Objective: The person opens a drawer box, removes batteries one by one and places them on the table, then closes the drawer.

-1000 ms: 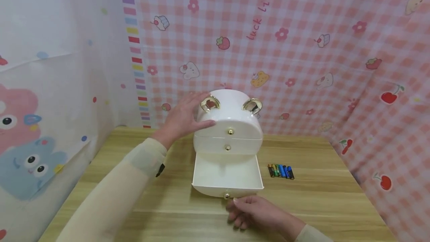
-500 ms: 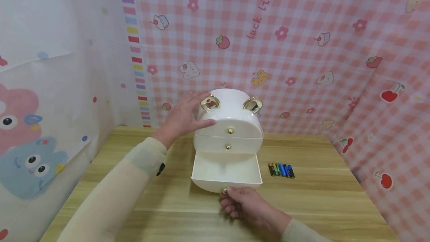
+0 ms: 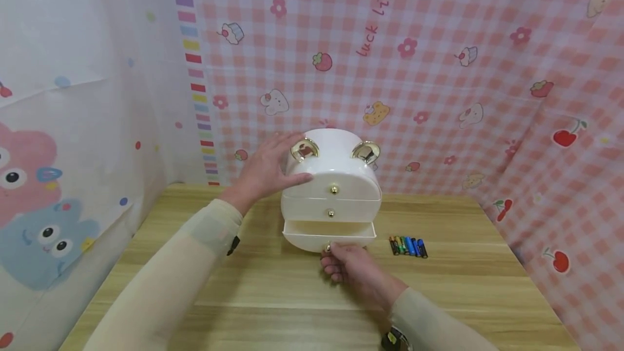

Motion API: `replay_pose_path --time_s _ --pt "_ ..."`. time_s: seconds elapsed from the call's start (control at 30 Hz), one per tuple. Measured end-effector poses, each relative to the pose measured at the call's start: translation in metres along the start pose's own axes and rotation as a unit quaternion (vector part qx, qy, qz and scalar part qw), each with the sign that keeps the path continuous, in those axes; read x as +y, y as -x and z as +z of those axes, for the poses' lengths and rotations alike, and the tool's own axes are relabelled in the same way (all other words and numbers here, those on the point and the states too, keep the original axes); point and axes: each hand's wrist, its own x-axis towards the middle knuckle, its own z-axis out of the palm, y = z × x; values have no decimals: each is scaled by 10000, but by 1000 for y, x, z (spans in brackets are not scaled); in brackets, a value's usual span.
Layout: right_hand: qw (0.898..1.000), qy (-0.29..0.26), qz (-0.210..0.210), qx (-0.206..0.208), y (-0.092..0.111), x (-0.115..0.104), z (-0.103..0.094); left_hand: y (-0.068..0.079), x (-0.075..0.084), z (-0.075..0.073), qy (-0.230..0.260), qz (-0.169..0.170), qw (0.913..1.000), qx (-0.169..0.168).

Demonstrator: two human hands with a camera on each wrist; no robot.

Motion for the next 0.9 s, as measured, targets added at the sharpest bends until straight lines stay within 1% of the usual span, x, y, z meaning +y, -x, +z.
replay_pose_path --time_s 0.13,0.3,0.6,0.7,0.77,0.8,0.87,0.9 --pt "9997 42 -101 217 -12 -5 2 0 0 0 12 64 10000 15" --pt "9989 51 -136 436 -20 -8 3 -3 2 1 107 234 9997 48" --pt "9965 -242 -214 770 -33 -12 5 -6 5 0 284 126 9995 50" --pt "9974 -233 -130 662 -31 -9 5 -4 2 2 336 105 9994 -3" --pt "9986 -143 -55 506 -27 -6 4 0 -1 4 398 97 9992 -40" --pt "9992 16 -57 401 -23 -3 2 2 -4 5 409 108 9991 -73" --pt "9989 419 -104 190 -10 1 -7 9 -10 5 436 -37 9990 -133" --pt "9971 718 -194 187 -1 2 -13 14 -16 5 435 -121 9988 -170"
